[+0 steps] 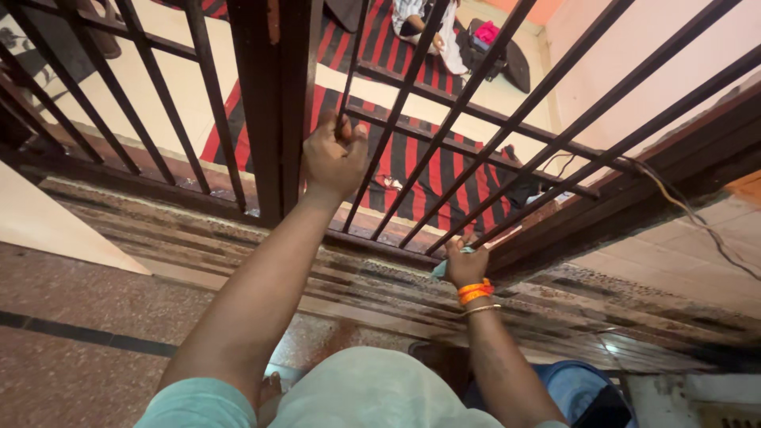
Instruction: The person wipes the bars and the frame of a metal gate with a cloth.
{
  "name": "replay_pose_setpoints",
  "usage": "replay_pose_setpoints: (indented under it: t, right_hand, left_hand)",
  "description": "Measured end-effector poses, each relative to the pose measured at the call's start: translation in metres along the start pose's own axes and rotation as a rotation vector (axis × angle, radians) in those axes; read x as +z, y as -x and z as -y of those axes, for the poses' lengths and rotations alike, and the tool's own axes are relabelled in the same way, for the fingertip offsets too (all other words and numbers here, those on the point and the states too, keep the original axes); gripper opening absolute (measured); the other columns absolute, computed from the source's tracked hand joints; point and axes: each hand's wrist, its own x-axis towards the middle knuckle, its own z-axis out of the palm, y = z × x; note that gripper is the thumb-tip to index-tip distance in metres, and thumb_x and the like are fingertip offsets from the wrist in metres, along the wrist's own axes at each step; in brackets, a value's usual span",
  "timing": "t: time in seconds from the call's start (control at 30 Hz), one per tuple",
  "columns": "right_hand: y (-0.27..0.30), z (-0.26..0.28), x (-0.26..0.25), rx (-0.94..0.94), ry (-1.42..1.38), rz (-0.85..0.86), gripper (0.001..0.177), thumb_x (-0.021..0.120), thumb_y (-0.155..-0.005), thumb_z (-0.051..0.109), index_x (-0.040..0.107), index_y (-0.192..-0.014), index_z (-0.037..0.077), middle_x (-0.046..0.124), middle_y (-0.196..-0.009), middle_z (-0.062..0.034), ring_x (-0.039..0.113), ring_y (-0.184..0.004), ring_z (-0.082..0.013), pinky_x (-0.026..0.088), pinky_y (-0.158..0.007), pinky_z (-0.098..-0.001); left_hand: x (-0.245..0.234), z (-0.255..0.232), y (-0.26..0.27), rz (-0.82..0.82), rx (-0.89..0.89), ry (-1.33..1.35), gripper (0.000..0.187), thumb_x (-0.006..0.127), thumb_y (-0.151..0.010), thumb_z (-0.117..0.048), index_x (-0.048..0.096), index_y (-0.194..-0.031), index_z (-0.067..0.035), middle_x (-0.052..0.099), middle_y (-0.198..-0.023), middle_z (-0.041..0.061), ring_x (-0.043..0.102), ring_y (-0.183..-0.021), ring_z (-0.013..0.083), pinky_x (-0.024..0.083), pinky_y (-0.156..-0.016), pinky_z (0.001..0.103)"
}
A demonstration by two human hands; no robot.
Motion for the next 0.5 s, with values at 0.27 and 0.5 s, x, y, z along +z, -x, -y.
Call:
replay_pose_setpoints:
  t: [0.27, 0.5]
  right_hand:
    - [-0.042, 0.162, -0.028, -0.041, -0.149, -0.021, 0.018, 0.068, -0.098, 0.016, 0.058, -0.085, 0.008, 0.064, -0.068, -0.0044, 0.065, -0.058, -0.0154, 0.053, -0.053, -0.0318]
    - [-0.059, 0.138, -0.021, -0.114, -0.306, -0.141, 0.027, 0.07, -0.096, 0.011, 0.048, -0.11, 0.012, 0.065, -0.078, -0.0035, 0.063, -0.061, -0.0147, 0.051, -0.053, -0.0293]
  left_hand:
    - [-0.002, 0.008, 0.001, -0.021, 0.047, -0.09, 0.024, 0.07, -0.097, -0.014, 0.05, -0.088, -0.003, 0.048, -0.072, -0.004, 0.048, -0.066, 0.0051, 0.047, -0.061, 0.023]
    - [0.001, 0.015, 0.0, 0.019, -0.023, 0.087, 0.02, 0.067, -0.1, -0.012, 0.051, -0.091, -0.002, 0.048, -0.078, -0.004, 0.047, -0.071, 0.0034, 0.044, -0.062, 0.021]
